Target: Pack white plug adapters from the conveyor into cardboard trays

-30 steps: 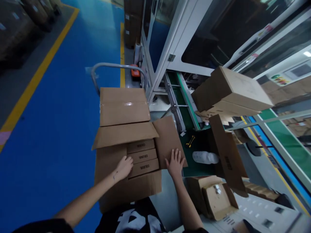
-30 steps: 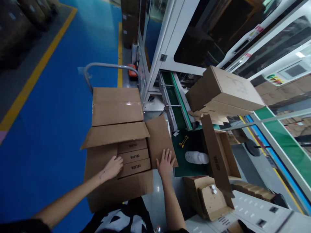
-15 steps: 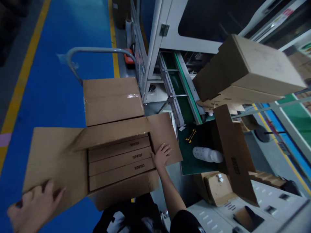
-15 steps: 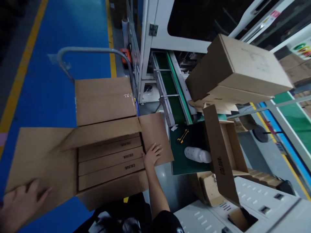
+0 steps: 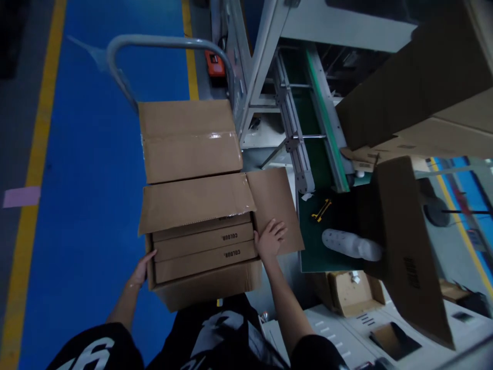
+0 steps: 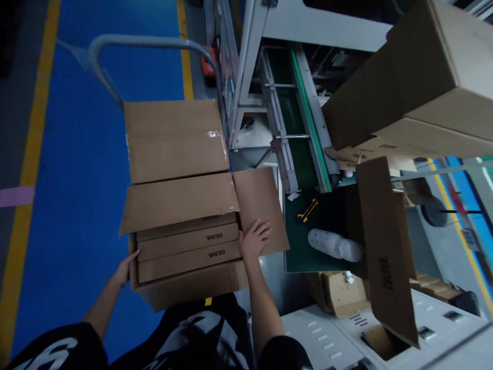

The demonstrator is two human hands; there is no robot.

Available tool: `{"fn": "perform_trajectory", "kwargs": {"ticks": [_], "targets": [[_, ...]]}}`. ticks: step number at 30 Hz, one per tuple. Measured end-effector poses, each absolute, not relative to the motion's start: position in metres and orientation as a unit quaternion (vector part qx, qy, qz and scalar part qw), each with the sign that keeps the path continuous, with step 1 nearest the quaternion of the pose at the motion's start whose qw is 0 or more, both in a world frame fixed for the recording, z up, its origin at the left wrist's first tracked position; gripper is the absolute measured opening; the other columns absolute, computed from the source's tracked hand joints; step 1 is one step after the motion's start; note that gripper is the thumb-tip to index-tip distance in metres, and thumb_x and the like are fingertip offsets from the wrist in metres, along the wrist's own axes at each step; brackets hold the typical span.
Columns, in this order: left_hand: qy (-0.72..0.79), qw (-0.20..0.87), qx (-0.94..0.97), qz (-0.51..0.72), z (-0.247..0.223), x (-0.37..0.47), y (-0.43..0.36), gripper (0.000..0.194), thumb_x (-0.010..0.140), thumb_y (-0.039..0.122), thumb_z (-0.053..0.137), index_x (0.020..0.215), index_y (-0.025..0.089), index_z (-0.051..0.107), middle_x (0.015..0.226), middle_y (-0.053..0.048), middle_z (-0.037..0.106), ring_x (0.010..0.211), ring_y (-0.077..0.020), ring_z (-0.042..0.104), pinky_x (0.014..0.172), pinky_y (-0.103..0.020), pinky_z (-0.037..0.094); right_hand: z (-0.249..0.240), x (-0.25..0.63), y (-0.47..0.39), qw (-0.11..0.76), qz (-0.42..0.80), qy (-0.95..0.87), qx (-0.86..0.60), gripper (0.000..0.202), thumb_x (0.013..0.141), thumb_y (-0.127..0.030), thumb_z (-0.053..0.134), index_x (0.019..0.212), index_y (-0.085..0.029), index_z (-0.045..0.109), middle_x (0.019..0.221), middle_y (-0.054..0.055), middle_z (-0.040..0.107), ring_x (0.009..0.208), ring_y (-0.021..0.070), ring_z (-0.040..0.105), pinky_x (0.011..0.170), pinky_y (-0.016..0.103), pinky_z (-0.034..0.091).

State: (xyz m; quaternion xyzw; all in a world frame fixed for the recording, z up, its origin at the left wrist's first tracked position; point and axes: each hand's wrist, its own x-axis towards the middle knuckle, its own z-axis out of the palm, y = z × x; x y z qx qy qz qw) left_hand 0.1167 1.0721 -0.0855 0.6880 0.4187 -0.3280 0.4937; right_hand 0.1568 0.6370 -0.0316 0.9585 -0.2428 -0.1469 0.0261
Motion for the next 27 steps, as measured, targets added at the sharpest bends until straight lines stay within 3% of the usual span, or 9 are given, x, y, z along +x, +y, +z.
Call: {"fn": "perform_trajectory", "kwargs": {"ticks": [3,6,9,11,16,19,23,27], "targets": [[0.34,0.394,0.83,-0.204,-0.068,0.111,1.071,0.054,0.08,0.045,0.049,0.123,0.012,0.051,0.11,-0.015,0.063,0.105,-0.0294,0.058,0.086,-0.043,0.049,-0.024,0.14,0.642,0.022,-0.142,-0.211,0.967,0.081,0.083,-0.044,0.048,0.147,-0.005,0.016,0.151,0.028,0.004,0.136,0.0471,0.004,0.095,0.066,0.027],[0.22,0.238,0.943,-0.077,-0.046,0.094,1.05,0.056,0.08,0.048,0.05,0.123,0.012,0.051,0.127,-0.02,0.051,0.12,-0.0351,0.044,0.097,-0.05,0.037,-0.02,0.11,0.654,-0.004,-0.159,-0.035,0.987,0.063,0.087,-0.034,0.044,0.145,-0.016,0.026,0.152,0.017,0.017,0.139,0.0354,0.011,0.103,0.063,0.016],[-0.024,0.133,0.982,-0.132,-0.039,0.07,1.014,0.048,0.083,0.048,0.049,0.116,0.014,0.059,0.122,-0.019,0.055,0.113,-0.0347,0.048,0.096,-0.049,0.035,-0.019,0.087,0.665,-0.04,-0.232,0.123,0.964,0.05,0.087,-0.025,0.045,0.137,-0.022,0.041,0.142,0.011,0.04,0.127,0.0257,0.035,0.105,0.046,0.025],[-0.109,0.099,0.974,-0.174,-0.04,0.06,0.993,0.051,0.085,0.048,0.046,0.12,0.013,0.057,0.123,-0.02,0.055,0.111,-0.0337,0.049,0.095,-0.048,0.035,-0.019,0.084,0.668,-0.04,-0.256,0.149,0.954,0.048,0.085,-0.027,0.049,0.132,-0.02,0.045,0.135,0.011,0.047,0.117,0.0241,0.043,0.098,0.04,0.034],[-0.158,0.037,0.96,-0.23,-0.031,0.075,0.979,0.059,0.084,0.05,0.051,0.13,0.013,0.047,0.131,-0.021,0.048,0.117,-0.0351,0.042,0.096,-0.052,0.031,-0.015,0.106,0.667,-0.032,-0.258,0.197,0.945,0.051,0.08,-0.037,0.062,0.125,-0.018,0.047,0.128,0.012,0.049,0.115,0.0264,0.04,0.095,0.041,0.035],[-0.212,0.041,0.937,-0.273,-0.022,0.093,0.976,0.058,0.079,0.046,0.06,0.125,0.012,0.049,0.127,-0.021,0.049,0.116,-0.0352,0.041,0.095,-0.053,0.032,-0.013,0.118,0.669,-0.029,-0.271,0.233,0.934,0.055,0.075,-0.038,0.069,0.122,-0.017,0.049,0.123,0.013,0.052,0.112,0.026,0.041,0.095,0.04,0.035],[-0.173,0.061,0.938,-0.296,-0.015,0.101,0.965,0.055,0.073,0.043,0.066,0.115,0.01,0.051,0.124,-0.021,0.049,0.117,-0.0361,0.041,0.093,-0.049,0.035,-0.005,0.126,0.675,-0.013,-0.291,0.235,0.927,0.057,0.073,-0.04,0.072,0.118,-0.013,0.05,0.122,0.016,0.05,0.112,0.0271,0.042,0.094,0.04,0.037],[-0.155,0.06,0.918,-0.361,-0.009,0.102,0.964,0.054,0.078,0.049,0.059,0.114,0.01,0.052,0.113,-0.021,0.059,0.108,-0.034,0.052,0.089,-0.046,0.04,0.004,0.131,0.678,0.002,-0.331,0.229,0.915,0.05,0.075,-0.041,0.068,0.115,-0.013,0.056,0.121,0.017,0.053,0.114,0.0278,0.045,0.091,0.039,0.041]]}}
